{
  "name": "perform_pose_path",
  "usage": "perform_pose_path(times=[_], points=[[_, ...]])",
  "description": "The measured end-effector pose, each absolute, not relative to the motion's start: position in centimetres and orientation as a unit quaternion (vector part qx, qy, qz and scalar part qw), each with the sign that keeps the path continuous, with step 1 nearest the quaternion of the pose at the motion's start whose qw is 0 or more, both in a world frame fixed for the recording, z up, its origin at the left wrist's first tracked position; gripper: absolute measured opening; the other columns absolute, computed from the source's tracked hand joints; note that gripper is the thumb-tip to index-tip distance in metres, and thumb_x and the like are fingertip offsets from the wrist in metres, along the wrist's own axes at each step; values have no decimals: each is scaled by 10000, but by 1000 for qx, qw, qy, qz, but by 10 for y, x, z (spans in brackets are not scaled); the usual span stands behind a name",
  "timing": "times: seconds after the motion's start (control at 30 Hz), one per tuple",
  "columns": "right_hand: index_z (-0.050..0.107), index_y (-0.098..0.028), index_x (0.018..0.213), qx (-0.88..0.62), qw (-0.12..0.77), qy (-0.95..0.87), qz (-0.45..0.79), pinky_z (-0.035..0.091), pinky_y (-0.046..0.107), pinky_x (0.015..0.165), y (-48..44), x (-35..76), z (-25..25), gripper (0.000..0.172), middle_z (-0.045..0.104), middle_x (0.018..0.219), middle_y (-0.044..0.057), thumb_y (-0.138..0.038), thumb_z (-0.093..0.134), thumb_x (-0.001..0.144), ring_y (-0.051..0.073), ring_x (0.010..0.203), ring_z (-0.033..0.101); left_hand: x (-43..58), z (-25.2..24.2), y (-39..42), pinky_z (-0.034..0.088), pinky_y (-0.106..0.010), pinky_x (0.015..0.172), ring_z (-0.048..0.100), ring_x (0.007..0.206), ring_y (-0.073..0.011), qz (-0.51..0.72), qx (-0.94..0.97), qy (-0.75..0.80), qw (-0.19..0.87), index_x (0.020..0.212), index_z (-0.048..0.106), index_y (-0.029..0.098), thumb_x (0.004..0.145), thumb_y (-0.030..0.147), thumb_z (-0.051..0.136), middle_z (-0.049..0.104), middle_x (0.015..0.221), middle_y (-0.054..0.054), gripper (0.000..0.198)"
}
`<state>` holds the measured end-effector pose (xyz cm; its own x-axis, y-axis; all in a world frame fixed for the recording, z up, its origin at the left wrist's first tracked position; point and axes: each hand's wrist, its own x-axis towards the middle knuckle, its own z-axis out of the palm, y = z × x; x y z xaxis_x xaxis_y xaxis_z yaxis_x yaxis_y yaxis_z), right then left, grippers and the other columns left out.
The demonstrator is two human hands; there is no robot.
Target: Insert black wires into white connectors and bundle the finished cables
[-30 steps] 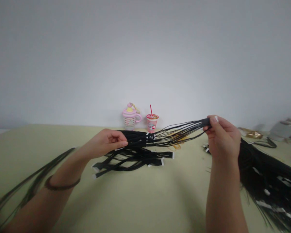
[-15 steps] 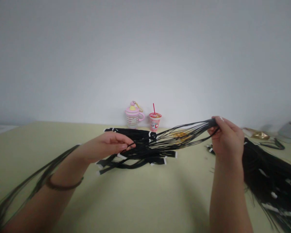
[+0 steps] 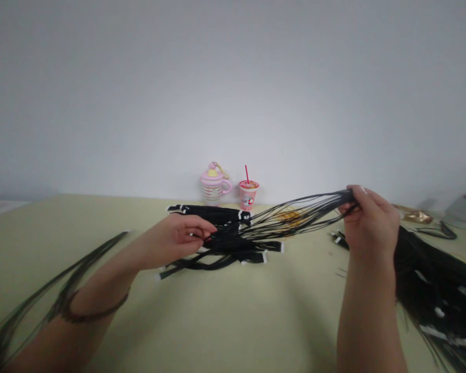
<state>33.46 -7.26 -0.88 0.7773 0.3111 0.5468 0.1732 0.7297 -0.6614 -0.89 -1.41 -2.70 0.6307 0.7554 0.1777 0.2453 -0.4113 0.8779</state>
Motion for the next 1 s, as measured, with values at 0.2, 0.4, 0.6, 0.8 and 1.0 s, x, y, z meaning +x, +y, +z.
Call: perform_pose_path(times=[0.2,0.4,0.6,0.8,1.0], points=[[690,-71,565,-317,896,-303,67,348,205,363,-76,334,-5,117,588,531,60,0,622,629,101,443,537,-7,-30,-11,541,-282,786,673,921,-199,327,827,316,330,710,648,158,676,166,567,692,1009,-100,89],[689,-107,546,-350,878,-321,54,384,190,362,-74,337,-8,68,608,539,38,-45,671,567,90,443,540,-12,-26,-9,509,-256,746,650,884,-172,312,852,329,261,661,636,170,783,269,561,690,1011,-85,174],[711,-136,649,-462,800,-376,65,351,186,384,-72,340,-16,122,592,501,5,-223,758,578,67,418,487,-22,-21,6,492,-251,560,625,615,-152,385,769,375,346,789,538,189,841,424,531,623,664,-8,241],[678,-130,715,-639,563,-517,82,307,210,422,-49,324,-34,431,546,496,-22,-560,691,685,81,444,433,-52,-21,45,356,-186,404,475,381,-97,458,695,463,304,755,553,180,783,414,609,545,444,34,241],[716,-119,794,-741,234,-624,84,477,309,646,-15,300,-68,277,716,772,121,-368,740,676,238,731,662,-99,-42,72,483,-283,545,632,583,-213,116,823,512,216,635,610,191,593,471,697,683,613,-64,296]])
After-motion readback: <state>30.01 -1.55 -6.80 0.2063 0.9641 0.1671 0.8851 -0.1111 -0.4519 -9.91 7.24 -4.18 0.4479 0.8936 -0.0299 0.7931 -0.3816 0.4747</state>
